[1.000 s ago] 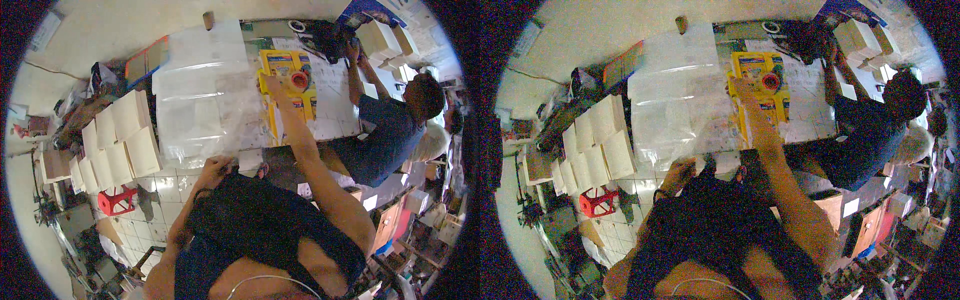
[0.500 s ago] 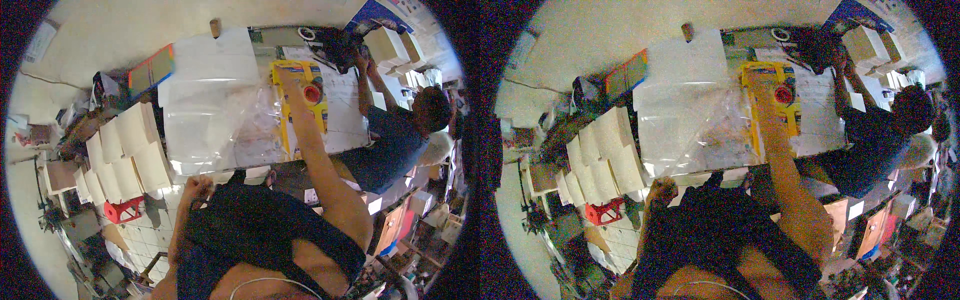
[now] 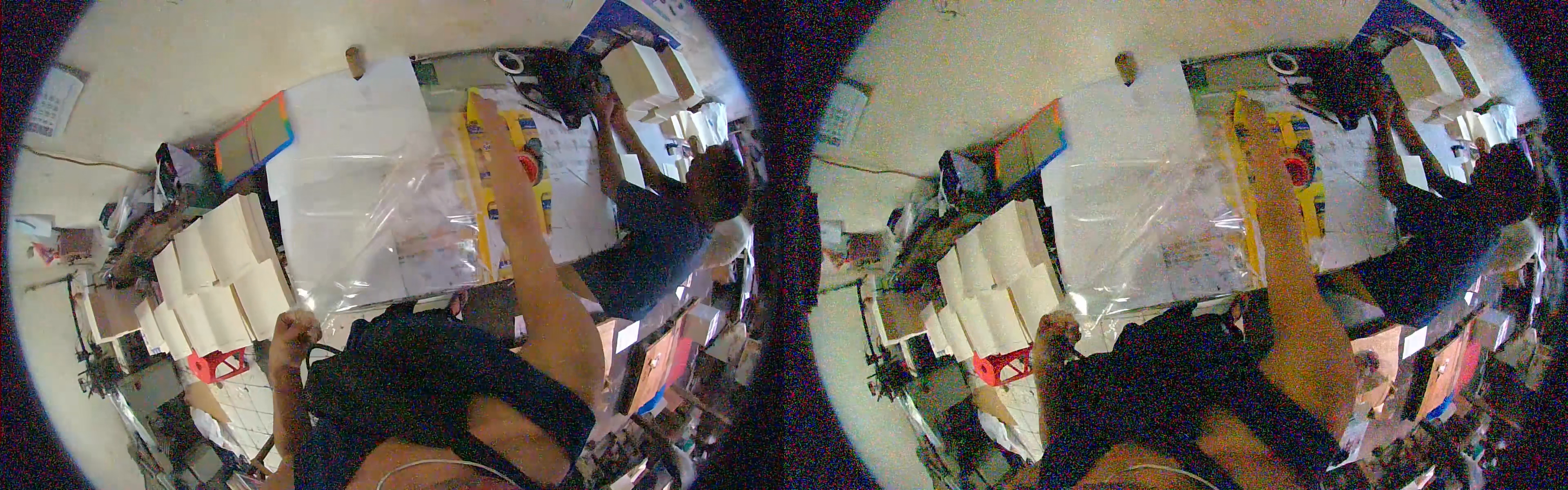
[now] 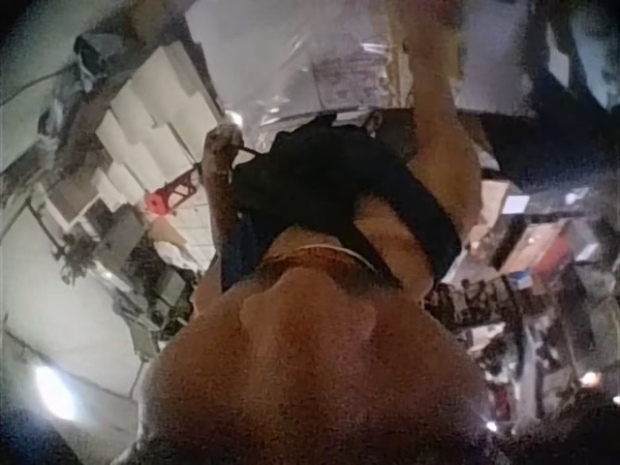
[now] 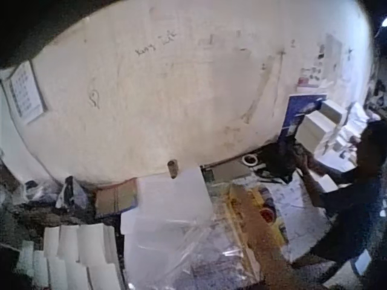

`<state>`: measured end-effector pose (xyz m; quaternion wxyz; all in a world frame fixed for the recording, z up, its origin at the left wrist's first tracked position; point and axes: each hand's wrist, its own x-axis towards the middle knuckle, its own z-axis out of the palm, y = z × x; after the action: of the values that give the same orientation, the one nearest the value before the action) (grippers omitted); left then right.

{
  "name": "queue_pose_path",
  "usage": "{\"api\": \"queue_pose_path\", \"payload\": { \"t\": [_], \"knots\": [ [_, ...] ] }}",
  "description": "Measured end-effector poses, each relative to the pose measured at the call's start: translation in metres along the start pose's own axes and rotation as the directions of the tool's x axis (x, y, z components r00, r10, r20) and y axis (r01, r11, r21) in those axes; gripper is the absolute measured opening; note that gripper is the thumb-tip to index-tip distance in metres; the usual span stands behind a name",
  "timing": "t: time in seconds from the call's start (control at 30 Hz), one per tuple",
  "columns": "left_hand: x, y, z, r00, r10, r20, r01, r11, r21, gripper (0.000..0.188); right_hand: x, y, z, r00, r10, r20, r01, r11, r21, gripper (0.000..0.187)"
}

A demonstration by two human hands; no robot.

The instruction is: The person picks up a plastic bag and uses a handheld heat sealer to seal the opening of the bag containing paper items.

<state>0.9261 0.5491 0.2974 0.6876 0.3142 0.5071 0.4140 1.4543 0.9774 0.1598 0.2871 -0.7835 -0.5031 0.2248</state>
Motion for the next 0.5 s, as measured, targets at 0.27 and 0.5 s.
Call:
{"api": "queue_pose_path", "payload": {
  "t": [0.27, 0.5],
  "knots": [
    [0.033, 0.07, 0.024, 0.983, 0.114, -0.143, -0.069, 0.955, 0.288, 0.02, -0.021, 0.019, -0.015, 0.983, -0.084, -0.163, 0.085, 0.996, -0.001, 0.032],
    [0.036, 0.118, 0.072, 0.883, 0.293, -0.366, 0.143, 0.575, 0.805, 0.032, -0.282, 0.065, 0.024, 0.977, -0.032, 0.212, -0.107, 0.782, 0.613, 0.032]
  ]
}}
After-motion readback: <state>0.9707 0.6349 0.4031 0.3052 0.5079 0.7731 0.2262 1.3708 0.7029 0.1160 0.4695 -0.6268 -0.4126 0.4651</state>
